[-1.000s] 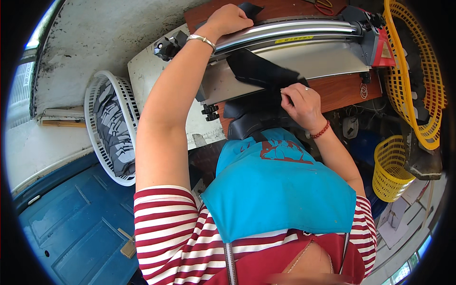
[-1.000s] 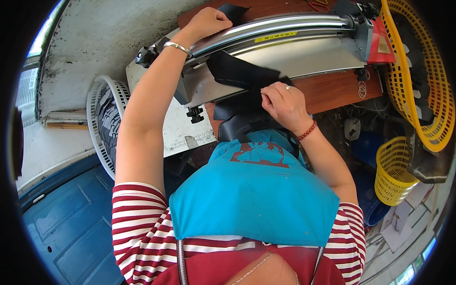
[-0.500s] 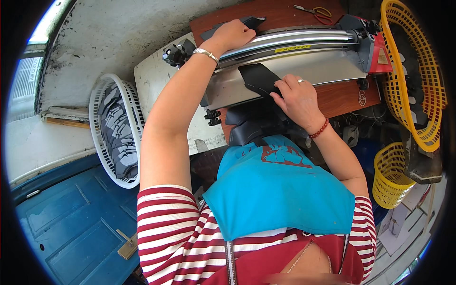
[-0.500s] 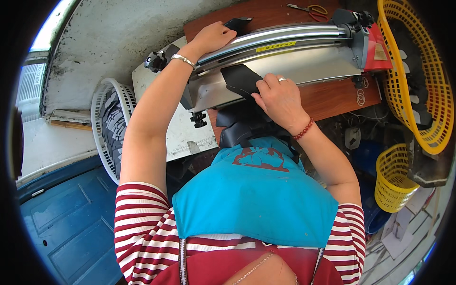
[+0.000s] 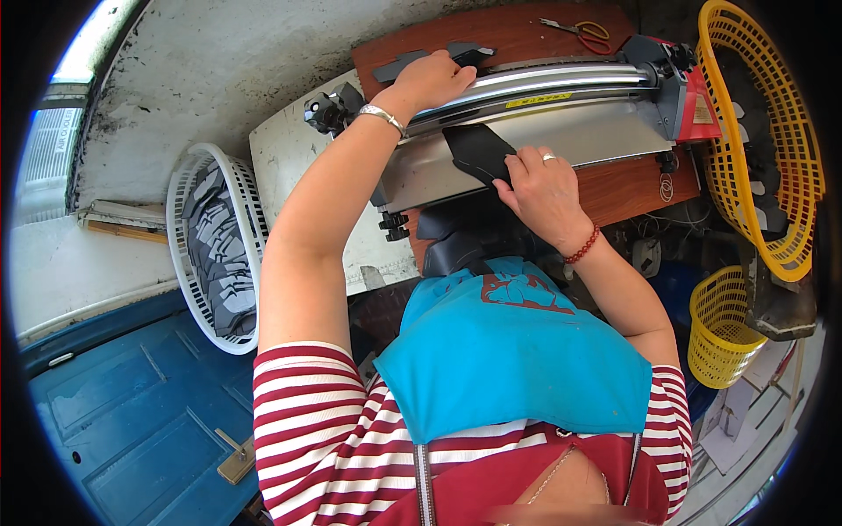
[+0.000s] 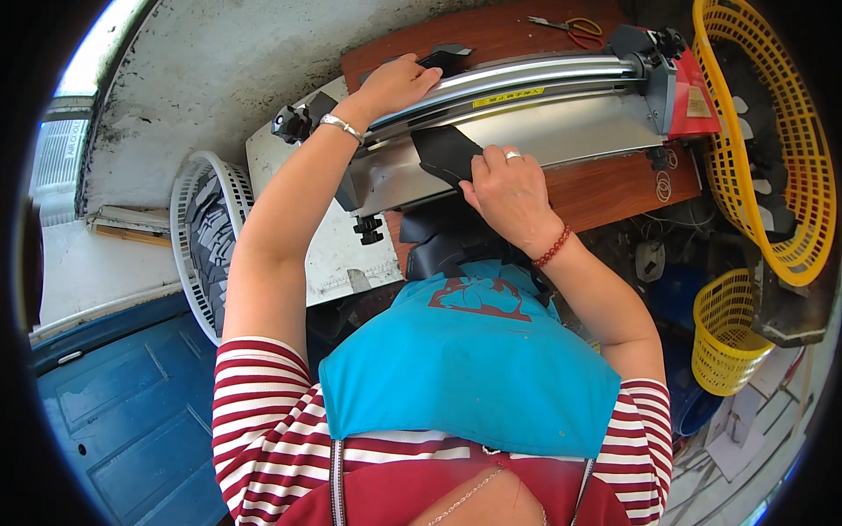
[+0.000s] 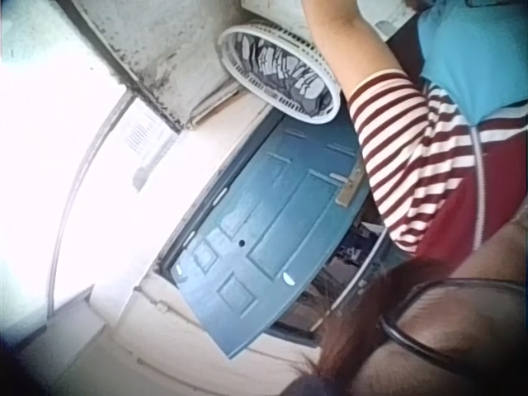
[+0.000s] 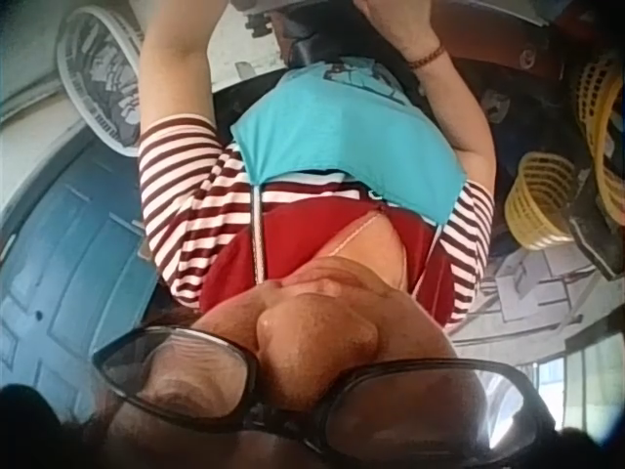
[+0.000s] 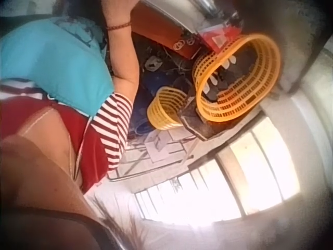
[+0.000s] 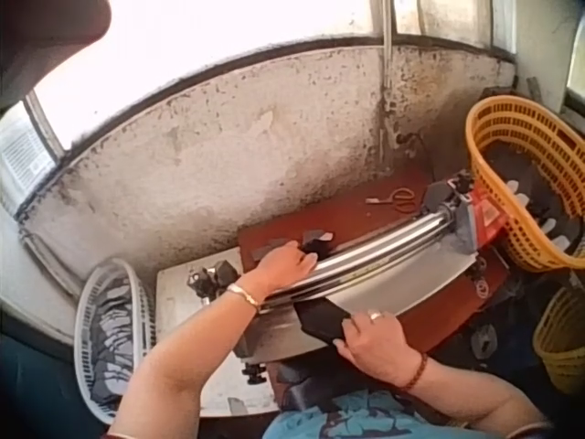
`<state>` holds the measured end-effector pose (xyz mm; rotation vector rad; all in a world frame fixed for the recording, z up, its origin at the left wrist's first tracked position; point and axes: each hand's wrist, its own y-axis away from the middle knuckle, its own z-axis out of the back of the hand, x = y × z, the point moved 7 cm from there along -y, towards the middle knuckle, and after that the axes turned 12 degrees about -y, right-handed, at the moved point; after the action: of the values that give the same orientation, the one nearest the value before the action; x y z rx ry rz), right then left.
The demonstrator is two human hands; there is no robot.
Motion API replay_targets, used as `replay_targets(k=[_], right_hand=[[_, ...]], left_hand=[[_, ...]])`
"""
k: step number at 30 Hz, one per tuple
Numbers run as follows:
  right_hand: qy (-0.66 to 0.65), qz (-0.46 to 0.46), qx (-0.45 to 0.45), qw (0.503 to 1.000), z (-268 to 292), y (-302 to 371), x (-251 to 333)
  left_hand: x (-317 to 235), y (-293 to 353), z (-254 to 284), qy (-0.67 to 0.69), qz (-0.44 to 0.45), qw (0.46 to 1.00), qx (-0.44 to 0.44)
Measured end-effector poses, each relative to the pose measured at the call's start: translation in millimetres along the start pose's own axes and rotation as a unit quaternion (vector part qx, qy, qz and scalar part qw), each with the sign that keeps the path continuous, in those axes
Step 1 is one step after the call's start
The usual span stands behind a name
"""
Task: Applying glue to shoe components by feeding them through a glue spreading machine.
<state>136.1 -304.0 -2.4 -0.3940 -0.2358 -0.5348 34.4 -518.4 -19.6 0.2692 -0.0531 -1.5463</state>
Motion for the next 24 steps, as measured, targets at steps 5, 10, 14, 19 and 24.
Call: replay_targets(k=[5, 10, 14, 19, 24], right_hand=[[0.019, 0.049, -0.065, 0.996, 6, -8, 6], [0.019, 0.019, -0.024, 0.999, -4, -16, -5], [0.004, 0.013, -0.002, 1.000, -2, -20, -4], [-0.031, 0.001, 0.026, 0.999, 11, -5, 14], [0.010, 0.030, -0.014, 0.999, -2, -5, 4]], left_hand=[[-1, 3, 1, 0.003, -0.003, 1.000, 0.004], [1, 3, -2, 0.017, -0.007, 1.000, -0.016], [-4, 5, 2, 0.003, -0.014, 1.000, 0.002], [-2, 6, 0, 0.010, -0.014, 1.000, -0.003], [-4, 4, 1, -0.007, -0.018, 1.000, -0.001]])
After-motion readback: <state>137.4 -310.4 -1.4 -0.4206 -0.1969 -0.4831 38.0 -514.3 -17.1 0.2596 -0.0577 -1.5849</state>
